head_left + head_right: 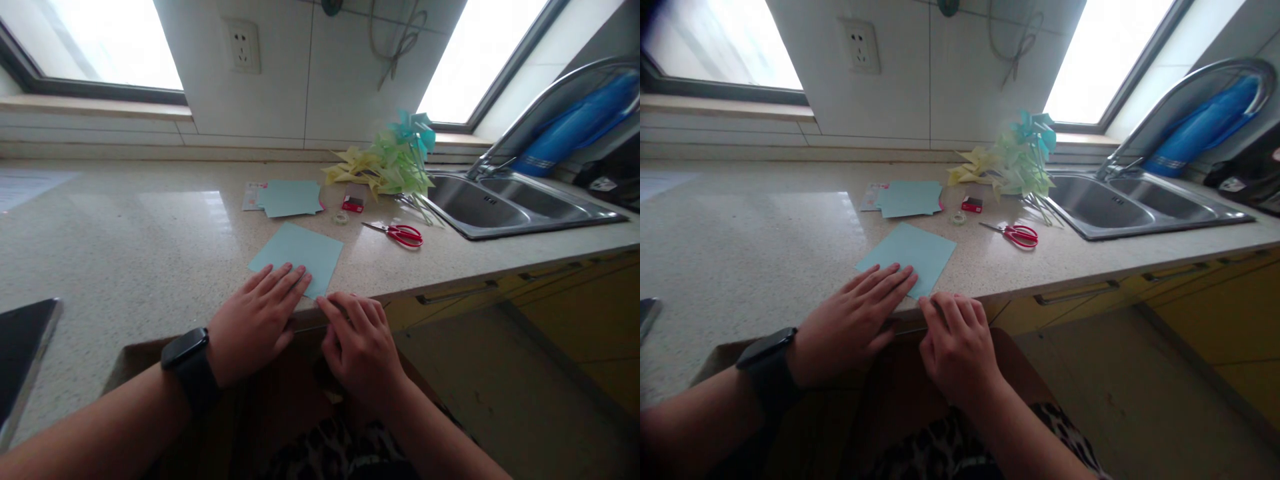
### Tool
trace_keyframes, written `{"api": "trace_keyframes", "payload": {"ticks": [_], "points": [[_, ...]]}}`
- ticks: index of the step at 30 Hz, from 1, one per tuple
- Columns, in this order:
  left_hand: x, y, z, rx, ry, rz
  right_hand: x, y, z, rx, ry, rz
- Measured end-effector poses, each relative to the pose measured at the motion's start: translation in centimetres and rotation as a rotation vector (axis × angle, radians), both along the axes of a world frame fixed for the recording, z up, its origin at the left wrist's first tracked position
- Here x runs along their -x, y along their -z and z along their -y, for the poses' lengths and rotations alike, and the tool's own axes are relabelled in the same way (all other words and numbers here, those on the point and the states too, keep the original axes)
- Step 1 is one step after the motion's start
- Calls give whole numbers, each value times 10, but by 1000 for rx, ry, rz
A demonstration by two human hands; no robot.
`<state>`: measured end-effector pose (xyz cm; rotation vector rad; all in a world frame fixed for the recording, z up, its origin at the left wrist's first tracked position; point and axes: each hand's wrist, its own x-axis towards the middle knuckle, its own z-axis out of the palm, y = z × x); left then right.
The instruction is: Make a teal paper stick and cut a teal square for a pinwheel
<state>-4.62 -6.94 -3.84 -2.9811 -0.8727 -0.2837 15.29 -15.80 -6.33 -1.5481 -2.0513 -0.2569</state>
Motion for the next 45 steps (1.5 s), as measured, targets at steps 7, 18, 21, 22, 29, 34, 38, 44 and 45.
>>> {"api": "trace_keyframes", "payload": {"ticks": [7,18,21,22,29,34,38,44,45], "points": [[-1,-1,0,-4,-12,-12,2,-5,-3,16,33,71],[0,-2,0,-47,14,29,0,-6,-5,23,42,87],[-1,-4,0,-23,78,28,-2,-4,-4,7,7,56],[-1,-4,0,-8,90,21,-4,-3,-3,2,-11,41],[-1,-6,-1,33,89,34,-11,0,-1,-34,-92,-22],[-1,-6,-1,42,87,29,-11,3,1,-58,-106,-35],[-1,-7,-1,48,85,19,-10,3,2,-51,-93,-26],[-1,-5,-1,26,90,-5,-7,1,0,-30,-52,5],[-1,-5,-1,20,90,-10,-7,0,0,-23,-43,13]]}}
